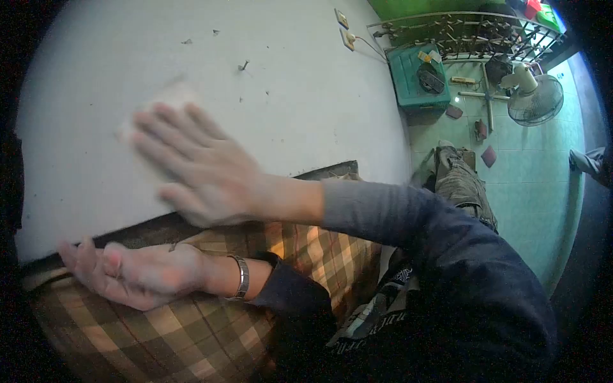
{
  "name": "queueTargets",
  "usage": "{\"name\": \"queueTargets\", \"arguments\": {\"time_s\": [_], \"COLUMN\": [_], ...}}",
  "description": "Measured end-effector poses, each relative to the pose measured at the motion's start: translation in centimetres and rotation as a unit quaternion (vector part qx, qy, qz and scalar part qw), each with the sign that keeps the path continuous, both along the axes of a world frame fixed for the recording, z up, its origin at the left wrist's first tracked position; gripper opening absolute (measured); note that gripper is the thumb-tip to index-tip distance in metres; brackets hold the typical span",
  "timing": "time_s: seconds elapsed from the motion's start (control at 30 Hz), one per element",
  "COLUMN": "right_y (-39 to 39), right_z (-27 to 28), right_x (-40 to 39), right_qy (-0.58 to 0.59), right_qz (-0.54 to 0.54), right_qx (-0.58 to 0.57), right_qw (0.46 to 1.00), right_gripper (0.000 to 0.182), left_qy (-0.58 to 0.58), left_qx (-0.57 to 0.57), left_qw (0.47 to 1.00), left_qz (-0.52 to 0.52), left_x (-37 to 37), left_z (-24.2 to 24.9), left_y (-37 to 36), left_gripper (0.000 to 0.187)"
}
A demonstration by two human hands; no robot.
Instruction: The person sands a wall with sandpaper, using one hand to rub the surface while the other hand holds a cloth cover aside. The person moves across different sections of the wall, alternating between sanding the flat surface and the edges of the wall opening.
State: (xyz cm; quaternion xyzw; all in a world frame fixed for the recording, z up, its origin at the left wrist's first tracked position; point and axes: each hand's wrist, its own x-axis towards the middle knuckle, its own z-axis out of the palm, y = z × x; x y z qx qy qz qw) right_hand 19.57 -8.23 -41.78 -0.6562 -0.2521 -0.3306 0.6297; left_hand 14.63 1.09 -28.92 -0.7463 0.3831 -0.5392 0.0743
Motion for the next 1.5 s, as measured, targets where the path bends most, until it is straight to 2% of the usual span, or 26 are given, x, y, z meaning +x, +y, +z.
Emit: {"name": "queueTargets", "arguments": {"time_s": [0.1,0.13,0.17,0.2,0.23,0.3,0.37,0.4,0.47,0.5,0.57,0.63,0.67,0.73,0.8,0.9,0.97,1.03,1.1,1.17,1.27,1.3,1.37,1.4,1.43,1.5], "right_y": [0.8,0.8,0.0,0.1,0.6,0.6,0.0,-0.1,-0.2,-0.2,1.2,1.6,1.7,1.8,1.3,0.7,0.6,0.8,0.5,0.7,-0.3,0.0,0.3,0.5,0.6,0.9], "right_z": [-12.2,-15.5,-15.0,-14.4,-13.8,-7.7,0.3,2.3,0.7,-1.1,-10.3,-18.8,-18.2,-17.0,-10.8,-3.5,-4.7,-11.5,-16.9,-20.9,-13.2,-12.7,-12.6,-13.9,-15.2,-15.9], "right_x": [-0.5,-2.4,-3.5,-3.1,-2.7,-1.6,-1.4,-1.4,-1.7,-1.8,-2.0,-4.6,-5.1,-5.5,-4.6,-4.2,-3.8,-2.8,-3.7,-3.9,-5.5,-5.6,-5.9,-5.2,-4.6,-2.7], "right_qy": [0.022,0.110,0.198,0.198,0.170,0.100,0.066,0.037,0.032,0.028,0.004,0.136,0.135,0.322,0.235,0.115,0.064,0.045,0.332,0.426,0.297,0.292,0.180,0.161,0.235,0.327], "right_qz": [-0.006,-0.007,-0.012,-0.015,-0.018,0.005,0.014,0.030,0.011,-0.006,-0.037,-0.066,-0.069,-0.053,-0.037,0.007,-0.041,-0.023,-0.019,-0.015,0.038,0.045,0.033,-0.005,-0.015,-0.025], "right_qx": [0.046,0.060,0.074,0.075,0.065,0.037,-0.043,-0.026,-0.054,-0.084,0.055,0.032,0.035,0.034,-0.028,-0.030,-0.057,-0.022,0.013,0.084,0.020,0.022,0.006,-0.002,0.001,0.111], "right_qw": [0.999,0.992,0.977,0.977,0.983,0.994,0.997,0.999,0.998,0.996,0.998,0.988,0.988,0.944,0.971,0.993,0.995,0.998,0.943,0.901,0.954,0.955,0.983,0.987,0.972,0.938], "right_gripper": [0.071,0.072,0.072,0.072,0.073,0.074,0.074,0.072,0.071,0.069,0.065,0.067,0.067,0.066,0.073,0.070,0.063,0.064,0.064,0.065,0.068,0.068,0.068,0.068,0.067,0.066], "left_qy": [0.001,-0.002,-0.002,-0.008,-0.012,0.000,-0.001,0.006,0.012,-0.004,-0.021,0.002,0.009,0.013,0.024,0.016,0.007,0.008,0.006,0.020,0.054,0.049,0.063,0.070,0.069,0.084], "left_qx": [-0.032,-0.015,-0.013,-0.015,-0.022,-0.012,-0.002,0.007,0.016,-0.033,-0.085,-0.091,-0.109,-0.105,-0.105,-0.094,-0.109,-0.094,-0.079,-0.081,-0.105,-0.100,-0.105,-0.127,-0.126,-0.123], "left_qw": [0.999,1.000,1.000,1.000,1.000,1.000,1.000,1.000,1.000,0.999,0.996,0.996,0.994,0.994,0.994,0.995,0.994,0.995,0.997,0.996,0.992,0.993,0.991,0.988,0.988,0.987], "left_qz": [0.005,0.021,0.022,0.016,0.013,0.020,0.026,0.022,0.014,-0.008,-0.030,0.005,-0.011,-0.013,-0.010,0.001,-0.010,-0.018,-0.020,-0.016,-0.039,-0.033,-0.052,-0.058,-0.053,-0.068], "left_x": [-0.2,-0.2,-0.2,0.0,0.0,-0.4,-0.3,-0.4,0.0,0.6,1.0,0.6,0.8,0.9,0.8,1.1,1.3,1.4,1.1,1.2,0.8,0.7,0.7,0.6,0.8,0.9], "left_z": [0.0,0.0,0.0,-0.1,-0.3,-0.1,0.3,0.3,0.2,-0.3,-0.9,-1.0,-1.2,-1.2,-1.2,-1.2,-1.4,-1.2,-1.1,-1.2,-1.5,-1.5,-1.7,-1.9,-1.9,-1.7], "left_y": [0.2,-0.1,-0.2,-0.3,-0.5,-0.3,0.0,0.2,0.0,-0.6,-1.2,-1.6,-1.9,-2.1,-2.0,-2.2,-2.7,-2.6,-2.4,-2.4,-2.5,-2.5,-2.9,-3.0,-3.0,-2.7], "left_gripper": [0.036,0.034,0.034,0.034,0.033,0.032,0.031,0.031,0.030,0.027,0.023,0.026,0.029,0.029,0.028,0.024,0.024,0.024,0.024,0.024,0.026,0.026,0.026,0.027,0.027,0.026]}}
